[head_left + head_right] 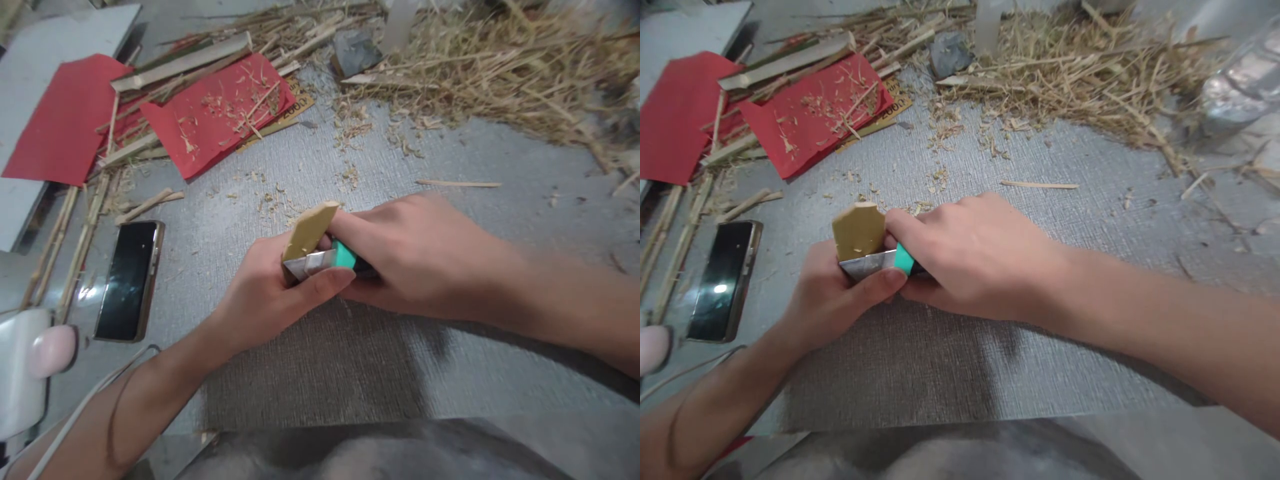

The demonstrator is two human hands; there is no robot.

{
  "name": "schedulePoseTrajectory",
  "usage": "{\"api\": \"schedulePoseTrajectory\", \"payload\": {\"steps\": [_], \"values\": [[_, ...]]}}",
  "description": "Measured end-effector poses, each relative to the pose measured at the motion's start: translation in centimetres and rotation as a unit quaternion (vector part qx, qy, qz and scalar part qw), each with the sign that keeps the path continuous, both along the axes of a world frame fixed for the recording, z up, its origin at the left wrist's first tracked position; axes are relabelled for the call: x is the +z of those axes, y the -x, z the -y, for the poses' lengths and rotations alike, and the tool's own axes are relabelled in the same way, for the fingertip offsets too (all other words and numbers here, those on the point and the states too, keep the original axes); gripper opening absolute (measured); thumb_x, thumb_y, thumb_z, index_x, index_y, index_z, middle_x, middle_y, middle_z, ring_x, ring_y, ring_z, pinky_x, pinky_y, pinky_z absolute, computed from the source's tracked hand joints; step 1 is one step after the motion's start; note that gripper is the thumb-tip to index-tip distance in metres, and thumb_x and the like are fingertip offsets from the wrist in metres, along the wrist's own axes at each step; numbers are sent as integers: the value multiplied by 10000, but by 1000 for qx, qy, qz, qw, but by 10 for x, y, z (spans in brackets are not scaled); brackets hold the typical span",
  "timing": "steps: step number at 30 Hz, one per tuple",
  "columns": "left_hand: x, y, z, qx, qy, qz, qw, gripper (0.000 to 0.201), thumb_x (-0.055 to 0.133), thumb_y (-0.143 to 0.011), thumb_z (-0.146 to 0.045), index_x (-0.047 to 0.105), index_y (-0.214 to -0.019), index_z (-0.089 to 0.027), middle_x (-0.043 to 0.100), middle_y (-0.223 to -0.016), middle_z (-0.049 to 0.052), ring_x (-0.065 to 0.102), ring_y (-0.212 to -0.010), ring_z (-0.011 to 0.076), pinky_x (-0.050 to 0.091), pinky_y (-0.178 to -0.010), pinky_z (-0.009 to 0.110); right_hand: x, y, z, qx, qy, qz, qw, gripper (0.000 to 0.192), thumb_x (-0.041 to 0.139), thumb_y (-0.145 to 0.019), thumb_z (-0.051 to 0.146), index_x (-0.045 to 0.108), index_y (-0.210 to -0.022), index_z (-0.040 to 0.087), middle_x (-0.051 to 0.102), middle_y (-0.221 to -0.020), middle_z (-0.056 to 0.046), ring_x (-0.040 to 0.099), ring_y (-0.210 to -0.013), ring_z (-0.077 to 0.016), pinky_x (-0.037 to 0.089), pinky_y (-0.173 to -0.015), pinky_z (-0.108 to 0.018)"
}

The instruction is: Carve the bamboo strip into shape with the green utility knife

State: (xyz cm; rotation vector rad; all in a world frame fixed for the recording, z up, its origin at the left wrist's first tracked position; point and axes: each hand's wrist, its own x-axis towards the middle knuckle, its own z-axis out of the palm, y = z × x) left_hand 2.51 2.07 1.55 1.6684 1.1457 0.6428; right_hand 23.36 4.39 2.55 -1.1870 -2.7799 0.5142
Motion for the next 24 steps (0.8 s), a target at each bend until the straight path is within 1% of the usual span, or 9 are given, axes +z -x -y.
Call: {"api": "schedulePoseTrajectory", "payload": {"steps": [6,13,15,20,24], "values": [[1,0,0,2,9,-16,1000,373,760,-937,-504,575,-769,-227,537,-617,-45,481,-584,122,439,-566,254,-2,0,0,2,-10,1,1000,319,485,-1028,483,589,-1203,237,777,-885,-58,566,-573,-197,182,-567,-340],[0,0,0,0,-1,3,1000,281,776,-937,-394,589,-810,-227,533,-628,-67,445,-555,101,423,-562,245,-3,0,0,0,-7,4,1000,341,479,-1033,495,594,-1220,234,775,-876,-61,559,-568,-195,185,-571,-344],[0,0,0,1,-2,2,1000,295,775,-942,-404,586,-803,-225,533,-628,-67,445,-554,99,427,-567,246,-2,0,0,-1,-3,0,1000,343,473,-1033,499,596,-1217,238,778,-884,-63,564,-575,-201,190,-572,-349],[0,0,0,2,-7,-5,1000,363,777,-940,-499,587,-796,-225,540,-634,-56,461,-570,110,439,-569,255,-1,0,-1,1,5,-2,1000,349,465,-1034,496,604,-1227,240,783,-900,-67,562,-581,-199,188,-580,-352],[0,0,0,4,-11,-8,1000,302,779,-940,-436,600,-816,-226,545,-640,-59,470,-576,108,452,-579,251,-1,1,0,0,2,-1,1000,349,472,-1035,491,602,-1231,233,782,-894,-67,548,-575,-190,182,-585,-352]]}}
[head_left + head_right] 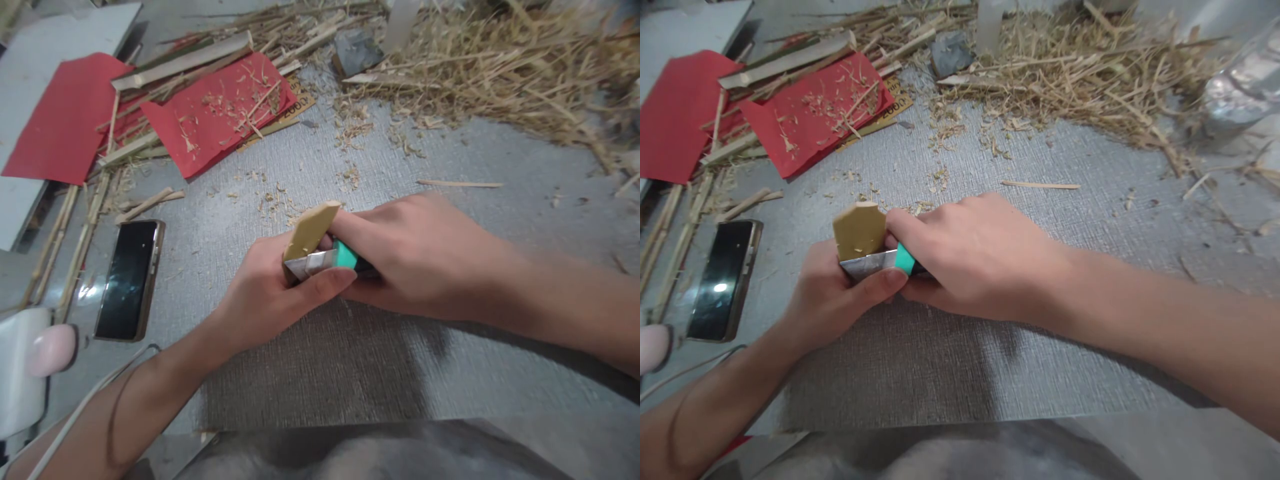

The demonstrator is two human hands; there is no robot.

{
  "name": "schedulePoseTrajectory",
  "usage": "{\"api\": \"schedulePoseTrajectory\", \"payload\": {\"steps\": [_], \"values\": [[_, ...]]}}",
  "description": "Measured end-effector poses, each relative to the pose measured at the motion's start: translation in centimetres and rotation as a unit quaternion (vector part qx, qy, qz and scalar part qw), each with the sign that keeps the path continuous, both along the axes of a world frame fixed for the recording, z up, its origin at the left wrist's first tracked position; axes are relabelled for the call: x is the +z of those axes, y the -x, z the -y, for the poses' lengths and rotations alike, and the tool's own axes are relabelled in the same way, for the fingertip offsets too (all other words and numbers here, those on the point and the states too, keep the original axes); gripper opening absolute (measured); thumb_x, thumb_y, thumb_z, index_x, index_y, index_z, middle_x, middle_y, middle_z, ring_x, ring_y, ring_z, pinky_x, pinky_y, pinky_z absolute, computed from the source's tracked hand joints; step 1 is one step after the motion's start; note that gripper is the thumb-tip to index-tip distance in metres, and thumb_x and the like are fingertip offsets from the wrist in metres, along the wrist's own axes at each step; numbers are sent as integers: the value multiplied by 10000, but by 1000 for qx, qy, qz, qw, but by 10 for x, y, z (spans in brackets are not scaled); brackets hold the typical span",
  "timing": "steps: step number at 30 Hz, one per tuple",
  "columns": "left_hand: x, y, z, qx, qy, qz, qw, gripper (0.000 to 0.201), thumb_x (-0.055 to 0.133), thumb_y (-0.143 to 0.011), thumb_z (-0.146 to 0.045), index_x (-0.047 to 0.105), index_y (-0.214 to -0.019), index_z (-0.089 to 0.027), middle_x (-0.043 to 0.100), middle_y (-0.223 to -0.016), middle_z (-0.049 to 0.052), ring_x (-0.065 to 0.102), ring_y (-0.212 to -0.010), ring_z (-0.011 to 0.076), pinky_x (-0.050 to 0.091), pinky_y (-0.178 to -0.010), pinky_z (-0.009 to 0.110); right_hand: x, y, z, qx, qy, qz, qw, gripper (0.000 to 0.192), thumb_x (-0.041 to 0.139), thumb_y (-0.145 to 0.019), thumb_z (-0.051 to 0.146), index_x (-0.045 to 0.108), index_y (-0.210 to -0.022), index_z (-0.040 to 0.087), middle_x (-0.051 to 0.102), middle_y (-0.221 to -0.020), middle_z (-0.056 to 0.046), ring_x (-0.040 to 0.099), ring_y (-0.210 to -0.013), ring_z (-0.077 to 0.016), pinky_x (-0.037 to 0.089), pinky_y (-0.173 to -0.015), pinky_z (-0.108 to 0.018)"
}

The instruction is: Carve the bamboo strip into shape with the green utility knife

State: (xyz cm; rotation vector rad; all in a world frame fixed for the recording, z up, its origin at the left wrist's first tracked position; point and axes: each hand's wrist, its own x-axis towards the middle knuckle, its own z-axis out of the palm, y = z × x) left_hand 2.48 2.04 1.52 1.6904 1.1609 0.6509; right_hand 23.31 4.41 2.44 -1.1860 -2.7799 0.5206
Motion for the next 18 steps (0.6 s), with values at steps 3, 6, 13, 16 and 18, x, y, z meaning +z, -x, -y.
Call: {"api": "schedulePoseTrajectory", "payload": {"steps": [3,6,13,16,18], "values": [[-1,0,0,-8,-9,5,1000,287,775,-946,-402,596,-811,-223,544,-639,-64,475,-576,104,462,-585,244,-1,0,0,-1,-7,-1,1000,341,473,-1034,489,599,-1223,234,775,-874,-61,541,-565,-190,176,-580,-350],[-2,1,-1,-17,-30,10,999,292,770,-954,-389,586,-801,-221,536,-632,-70,466,-557,97,453,-558,236,-1,-1,0,3,-9,-8,1000,339,472,-1028,486,598,-1207,229,767,-860,-59,539,-559,-195,174,-569,-340],[-4,1,-1,-41,-63,45,996,308,787,-970,-362,581,-803,-206,535,-630,-77,448,-538,76,400,-501,209,1,-1,0,2,0,-14,1000,350,465,-1018,471,614,-1217,225,774,-872,-65,544,-561,-199,184,-574,-342],[-4,1,-2,-45,-68,56,995,300,801,-965,-356,593,-819,-197,545,-638,-75,462,-552,75,410,-511,204,2,-2,0,-2,5,-11,1000,346,461,-1016,455,617,-1222,225,778,-890,-65,552,-576,-208,188,-578,-345],[-4,1,-2,-45,-70,55,995,286,792,-970,-330,592,-815,-197,551,-643,-75,470,-559,71,416,-518,199,2,-2,0,-2,2,-12,1000,346,459,-1016,456,617,-1221,226,778,-891,-61,539,-573,-202,180,-580,-345]]}}
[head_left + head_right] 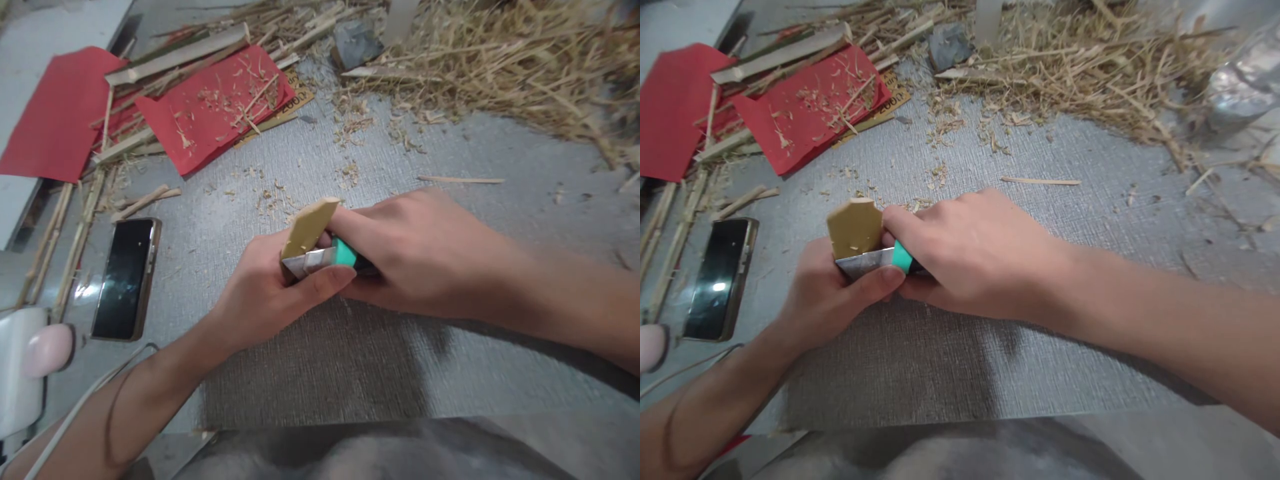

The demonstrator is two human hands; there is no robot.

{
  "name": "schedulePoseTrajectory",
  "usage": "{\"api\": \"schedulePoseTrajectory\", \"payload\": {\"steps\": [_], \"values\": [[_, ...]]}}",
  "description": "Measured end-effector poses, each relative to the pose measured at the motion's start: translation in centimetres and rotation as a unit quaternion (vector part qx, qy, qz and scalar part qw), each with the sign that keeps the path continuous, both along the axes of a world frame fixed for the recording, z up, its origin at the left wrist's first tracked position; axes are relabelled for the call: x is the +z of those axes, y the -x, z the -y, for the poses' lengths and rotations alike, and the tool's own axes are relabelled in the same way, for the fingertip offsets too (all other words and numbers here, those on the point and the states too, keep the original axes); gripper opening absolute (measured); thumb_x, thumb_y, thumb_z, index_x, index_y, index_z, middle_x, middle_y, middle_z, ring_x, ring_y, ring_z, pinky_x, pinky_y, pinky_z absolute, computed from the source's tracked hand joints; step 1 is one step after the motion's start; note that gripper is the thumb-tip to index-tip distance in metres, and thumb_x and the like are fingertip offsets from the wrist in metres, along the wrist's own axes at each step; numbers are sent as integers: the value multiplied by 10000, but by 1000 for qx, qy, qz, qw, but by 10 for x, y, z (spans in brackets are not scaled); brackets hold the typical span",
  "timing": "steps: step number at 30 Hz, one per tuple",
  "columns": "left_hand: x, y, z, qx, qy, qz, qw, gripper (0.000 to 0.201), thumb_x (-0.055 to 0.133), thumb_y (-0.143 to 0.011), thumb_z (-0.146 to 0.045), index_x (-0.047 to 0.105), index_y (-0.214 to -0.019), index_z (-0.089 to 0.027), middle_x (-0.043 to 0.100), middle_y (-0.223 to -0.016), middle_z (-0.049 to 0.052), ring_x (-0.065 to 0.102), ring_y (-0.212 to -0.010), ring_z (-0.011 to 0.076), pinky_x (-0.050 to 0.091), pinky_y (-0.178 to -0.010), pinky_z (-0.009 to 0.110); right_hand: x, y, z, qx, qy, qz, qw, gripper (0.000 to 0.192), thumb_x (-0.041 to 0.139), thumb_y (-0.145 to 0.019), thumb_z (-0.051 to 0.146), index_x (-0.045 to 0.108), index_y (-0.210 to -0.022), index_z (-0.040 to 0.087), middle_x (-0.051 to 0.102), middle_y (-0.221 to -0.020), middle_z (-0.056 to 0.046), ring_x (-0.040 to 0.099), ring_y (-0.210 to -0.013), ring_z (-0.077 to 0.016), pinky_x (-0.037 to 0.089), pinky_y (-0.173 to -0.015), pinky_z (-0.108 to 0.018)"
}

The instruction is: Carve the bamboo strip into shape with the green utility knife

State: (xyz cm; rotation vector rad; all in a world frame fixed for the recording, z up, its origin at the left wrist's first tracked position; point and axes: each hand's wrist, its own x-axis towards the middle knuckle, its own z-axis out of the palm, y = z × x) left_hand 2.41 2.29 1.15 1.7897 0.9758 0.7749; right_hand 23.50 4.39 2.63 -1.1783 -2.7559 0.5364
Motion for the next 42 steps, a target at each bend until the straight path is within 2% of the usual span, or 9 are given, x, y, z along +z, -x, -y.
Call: {"api": "schedulePoseTrajectory", "payload": {"steps": [10,20,28,32,37,42], "values": [[-1,1,0,14,-10,-33,999,297,768,-975,-388,582,-811,-223,553,-630,-69,483,-543,91,439,-514,230,-4,0,-1,6,-10,-8,1000,355,466,-1025,471,614,-1218,212,742,-835,-52,480,-547,-175,158,-592,-340],[-3,0,-1,-5,-38,-2,999,331,792,-973,-347,575,-774,-196,549,-631,-76,469,-540,64,402,-488,194,-5,0,2,-2,-57,18,998,356,438,-1039,516,605,-1221,259,717,-767,-30,495,-529,-207,165,-538,-330],[-6,3,-1,4,-85,-22,996,298,758,-997,-354,586,-818,-189,565,-670,-73,490,-573,58,408,-511,179,-13,-1,2,2,-104,1,995,376,397,-1059,562,592,-1214,281,669,-703,-10,504,-520,-226,161,-518,-326],[-5,3,0,-1,-83,-37,996,296,739,-1011,-383,587,-839,-196,572,-672,-80,491,-578,58,399,-515,179,-11,-2,3,-2,-121,10,993,351,421,-1044,560,578,-1215,298,621,-658,4,465,-510,-245,161,-510,-320],[-1,1,1,14,-36,-34,999,276,770,-989,-343,593,-830,-203,576,-691,-67,504,-619,78,418,-558,216,-3,-1,3,4,-89,32,996,348,459,-1050,522,585,-1253,269,641,-698,-26,503,-551,-257,180,-520,-309],[1,1,2,14,-23,-32,999,296,772,-987,-353,584,-808,-213,573,-693,-58,499,-623,96,413,-573,251,-2,-2,3,3,-95,16,995,361,459,-1039,536,600,-1242,273,586,-657,-16,422,-521,-248,166,-509,-310]]}}
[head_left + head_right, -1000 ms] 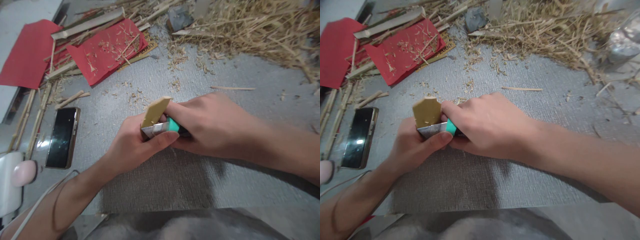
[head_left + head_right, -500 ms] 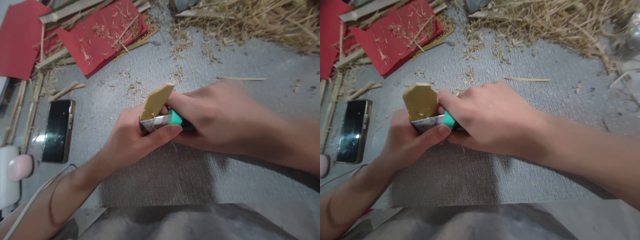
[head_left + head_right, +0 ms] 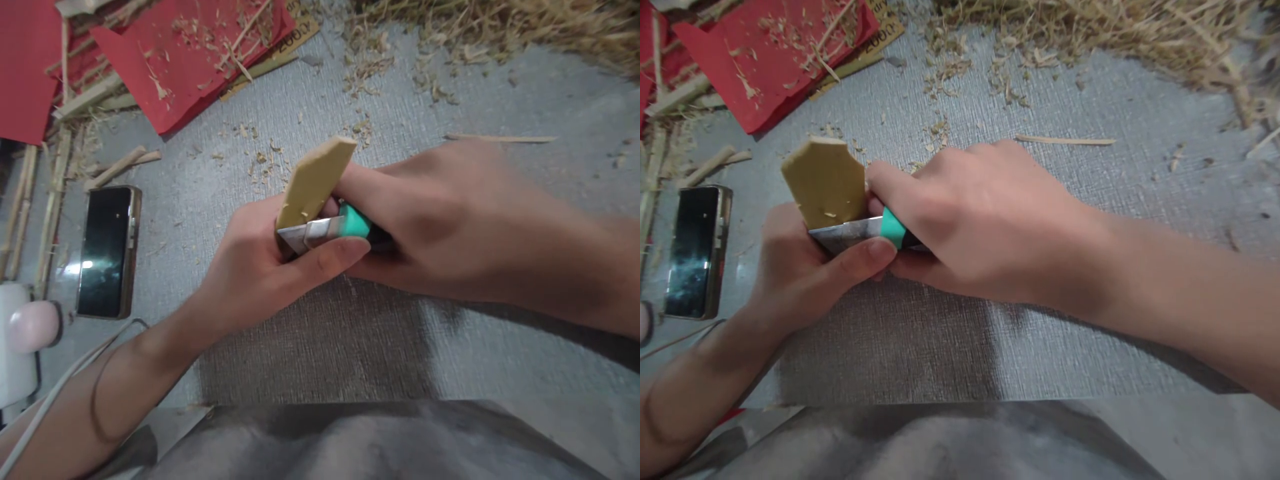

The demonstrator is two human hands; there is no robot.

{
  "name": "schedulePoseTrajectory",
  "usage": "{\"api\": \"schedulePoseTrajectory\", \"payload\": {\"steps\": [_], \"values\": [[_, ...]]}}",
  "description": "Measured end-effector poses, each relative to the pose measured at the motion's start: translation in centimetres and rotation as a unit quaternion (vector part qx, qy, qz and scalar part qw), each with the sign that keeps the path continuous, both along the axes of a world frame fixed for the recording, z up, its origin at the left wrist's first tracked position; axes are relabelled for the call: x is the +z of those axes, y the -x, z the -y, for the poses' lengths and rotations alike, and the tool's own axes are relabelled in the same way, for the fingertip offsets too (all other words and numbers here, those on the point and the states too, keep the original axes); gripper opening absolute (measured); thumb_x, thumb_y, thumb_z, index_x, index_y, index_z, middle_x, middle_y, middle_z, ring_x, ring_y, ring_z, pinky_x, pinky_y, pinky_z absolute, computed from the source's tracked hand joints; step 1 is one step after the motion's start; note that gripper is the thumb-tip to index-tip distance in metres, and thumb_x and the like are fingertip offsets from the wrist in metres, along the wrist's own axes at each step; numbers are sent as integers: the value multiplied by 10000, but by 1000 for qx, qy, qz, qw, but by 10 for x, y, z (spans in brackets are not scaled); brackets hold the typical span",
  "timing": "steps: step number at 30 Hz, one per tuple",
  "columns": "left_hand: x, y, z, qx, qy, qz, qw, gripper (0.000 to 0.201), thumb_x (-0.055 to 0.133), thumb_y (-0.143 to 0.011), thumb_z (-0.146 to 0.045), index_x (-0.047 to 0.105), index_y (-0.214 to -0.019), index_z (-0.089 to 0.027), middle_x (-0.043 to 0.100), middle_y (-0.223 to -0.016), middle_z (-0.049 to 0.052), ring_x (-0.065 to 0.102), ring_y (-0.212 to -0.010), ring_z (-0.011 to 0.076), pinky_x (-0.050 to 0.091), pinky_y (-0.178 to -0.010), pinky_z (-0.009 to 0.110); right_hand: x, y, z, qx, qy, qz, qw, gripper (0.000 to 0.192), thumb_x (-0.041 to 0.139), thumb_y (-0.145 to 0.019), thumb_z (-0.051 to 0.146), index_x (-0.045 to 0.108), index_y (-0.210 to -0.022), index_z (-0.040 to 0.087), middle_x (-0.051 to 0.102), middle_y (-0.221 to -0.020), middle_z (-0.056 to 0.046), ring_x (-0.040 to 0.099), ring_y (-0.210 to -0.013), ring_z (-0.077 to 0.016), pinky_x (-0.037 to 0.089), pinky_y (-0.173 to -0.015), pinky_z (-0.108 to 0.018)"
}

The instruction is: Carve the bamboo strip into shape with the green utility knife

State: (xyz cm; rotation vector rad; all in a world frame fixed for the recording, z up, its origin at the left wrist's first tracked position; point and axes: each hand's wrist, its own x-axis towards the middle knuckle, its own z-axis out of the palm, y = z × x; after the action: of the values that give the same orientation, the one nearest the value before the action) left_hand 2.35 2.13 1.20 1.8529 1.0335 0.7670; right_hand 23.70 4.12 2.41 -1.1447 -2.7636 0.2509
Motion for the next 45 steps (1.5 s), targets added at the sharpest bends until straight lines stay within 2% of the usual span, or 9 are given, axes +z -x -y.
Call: {"api": "schedulePoseTrajectory", "payload": {"steps": [8,15,20,27,35,45], "values": [[1,1,1,0,-2,-19,1000,385,710,-1017,-512,568,-817,-215,574,-695,-51,496,-626,98,422,-575,252,-1,0,1,6,2,-4,1000,361,478,-1048,536,608,-1224,250,573,-663,-14,410,-524,-232,169,-508,-304],[0,1,0,5,2,-6,1000,324,757,-993,-427,589,-821,-211,578,-686,-61,501,-612,92,416,-559,246,0,1,0,3,6,5,1000,344,486,-1048,510,601,-1242,250,615,-680,-17,472,-536,-260,178,-508,-320],[0,0,0,-4,3,12,1000,305,790,-972,-345,583,-792,-211,566,-667,-64,481,-594,85,401,-540,240,3,2,-2,3,29,24,999,347,479,-1049,480,606,-1267,241,676,-731,-41,498,-541,-240,182,-521,-319],[1,-2,0,21,38,-23,999,336,772,-956,-434,582,-772,-227,554,-630,-49,492,-567,117,458,-537,265,5,3,-2,2,49,30,998,363,491,-1046,481,606,-1286,235,712,-770,-49,499,-543,-212,179,-532,-319],[1,-2,-1,15,30,-18,999,319,773,-954,-387,569,-772,-223,546,-624,-58,476,-547,102,458,-532,245,0,1,-3,1,76,-14,997,379,459,-1021,510,617,-1240,244,726,-818,-43,469,-552,-182,145,-614,-339],[1,-1,-1,20,43,-26,999,325,778,-942,-439,587,-788,-225,556,-625,-53,479,-552,112,440,-519,253,-4,1,-3,-1,61,-13,998,396,447,-1030,531,619,-1223,232,716,-798,-39,441,-528,-175,135,-610,-341]]}}
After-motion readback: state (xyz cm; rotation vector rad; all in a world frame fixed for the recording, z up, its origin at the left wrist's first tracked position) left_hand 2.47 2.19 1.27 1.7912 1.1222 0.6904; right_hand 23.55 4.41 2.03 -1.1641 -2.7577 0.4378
